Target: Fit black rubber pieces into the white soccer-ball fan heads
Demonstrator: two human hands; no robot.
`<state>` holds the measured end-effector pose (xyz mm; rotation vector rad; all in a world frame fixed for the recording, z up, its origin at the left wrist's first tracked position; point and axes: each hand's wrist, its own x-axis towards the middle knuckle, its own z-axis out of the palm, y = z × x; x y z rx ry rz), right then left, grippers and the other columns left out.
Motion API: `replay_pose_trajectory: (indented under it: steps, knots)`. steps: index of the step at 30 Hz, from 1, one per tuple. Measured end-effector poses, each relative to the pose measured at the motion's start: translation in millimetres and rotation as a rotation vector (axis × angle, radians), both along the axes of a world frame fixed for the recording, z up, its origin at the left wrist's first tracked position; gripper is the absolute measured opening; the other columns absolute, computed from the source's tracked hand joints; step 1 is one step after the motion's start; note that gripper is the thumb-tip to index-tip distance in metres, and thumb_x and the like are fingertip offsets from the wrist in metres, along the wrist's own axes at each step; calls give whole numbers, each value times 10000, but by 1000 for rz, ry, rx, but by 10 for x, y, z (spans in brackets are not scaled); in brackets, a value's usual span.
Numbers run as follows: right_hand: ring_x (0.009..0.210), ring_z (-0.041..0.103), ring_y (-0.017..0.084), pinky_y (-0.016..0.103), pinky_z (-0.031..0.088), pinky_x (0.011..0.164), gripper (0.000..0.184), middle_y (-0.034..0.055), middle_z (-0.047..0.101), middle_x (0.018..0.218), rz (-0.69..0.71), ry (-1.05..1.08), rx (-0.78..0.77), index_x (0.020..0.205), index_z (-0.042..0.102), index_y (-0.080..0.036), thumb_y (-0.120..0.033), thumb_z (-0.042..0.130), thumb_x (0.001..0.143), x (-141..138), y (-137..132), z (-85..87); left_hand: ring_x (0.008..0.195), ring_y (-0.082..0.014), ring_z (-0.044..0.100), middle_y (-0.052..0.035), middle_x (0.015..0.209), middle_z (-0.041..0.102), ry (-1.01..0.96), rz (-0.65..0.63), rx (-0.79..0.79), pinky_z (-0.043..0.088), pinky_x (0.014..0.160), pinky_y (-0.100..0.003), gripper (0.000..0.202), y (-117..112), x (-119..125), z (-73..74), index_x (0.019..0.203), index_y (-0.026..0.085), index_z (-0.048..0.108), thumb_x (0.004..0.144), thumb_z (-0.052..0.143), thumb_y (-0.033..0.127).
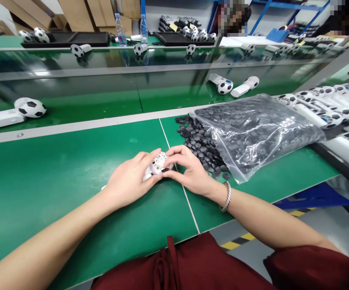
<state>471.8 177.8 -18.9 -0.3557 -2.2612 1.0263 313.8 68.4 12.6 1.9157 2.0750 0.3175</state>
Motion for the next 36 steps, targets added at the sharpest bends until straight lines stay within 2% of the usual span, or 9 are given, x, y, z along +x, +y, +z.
replay_pose_trajectory:
  steps: [3, 12, 16, 18, 21, 24, 30, 34, 36]
  knots:
    - [863, 513, 155, 340, 454, 815, 29, 26, 499, 844, 10, 19, 86, 794, 633, -215, -230, 637, 770, 16, -12, 20, 1013, -253, 546, -52, 1230, 494, -3, 11, -1, 462, 781, -368, 572, 3, -1, -2, 1359, 276, 260, 850, 375, 511]
    - [817, 509, 148, 313, 458, 746, 60, 27, 502, 809, 43, -19, 81, 799, 629, -200, -254, 604, 799, 65, -39, 61, 1008, -257, 550, -42, 1239, 490, -29, 31, 2, 466, 761, -346, 660, -3, -16, -10, 1352, 311, 269, 772, 493, 534]
    - [820, 512, 145, 311, 462, 761, 45, 26, 499, 812, 23, 1, 75, 778, 601, -192, -233, 618, 784, 49, -55, 41, 1009, -246, 546, -26, 1229, 498, -56, 46, 16, 460, 796, -355, 603, -1, -15, -22, 1339, 323, 293, 801, 442, 550]
    - [857, 517, 159, 327, 470, 779, 92, 36, 510, 852, -15, -2, 63, 805, 567, -193, -245, 633, 767, 38, -53, 35, 1003, -242, 547, -22, 1224, 502, -59, 51, 14, 457, 804, -358, 585, 4, -16, -22, 1338, 325, 296, 812, 428, 544]
    - [1041, 493, 212, 358, 487, 813, 322, 90, 520, 1077, -56, -52, -17, 983, 503, -197, -293, 669, 725, 31, -36, 29, 984, -240, 553, -26, 1201, 516, -52, 53, 4, 460, 791, -354, 583, 8, -16, -11, 1340, 321, 296, 815, 431, 535]
    - [1092, 502, 205, 356, 497, 849, 467, 100, 499, 1198, 27, -120, -128, 1171, 402, -200, -306, 620, 772, 36, -23, 24, 968, -239, 559, -38, 1183, 526, -26, 45, 5, 464, 762, -340, 579, 7, -8, -1, 1345, 304, 291, 823, 426, 517]
    - [989, 561, 195, 324, 528, 726, 403, 91, 541, 1142, 20, -149, -111, 1159, 405, -195, -278, 577, 804, 29, -50, 4, 985, -255, 556, -63, 1169, 539, 63, 1, 38, 455, 773, -358, 542, 7, 26, -6, 1335, 249, 310, 853, 381, 486]
    - [954, 565, 169, 303, 505, 744, 339, 68, 570, 1079, 33, -148, -107, 1097, 463, -186, -278, 590, 796, 22, 62, 56, 996, -257, 559, -47, 1209, 528, 40, 16, 26, 459, 784, -372, 541, 4, 15, 3, 1329, 273, 308, 842, 395, 492]
    - [890, 567, 148, 292, 489, 737, 202, 50, 584, 997, -81, -104, -56, 1004, 526, -182, -274, 551, 826, 62, 196, 110, 1025, -257, 551, -35, 1236, 523, 5, 48, 8, 460, 805, -369, 573, 3, -20, 21, 1317, 274, 322, 798, 463, 474]
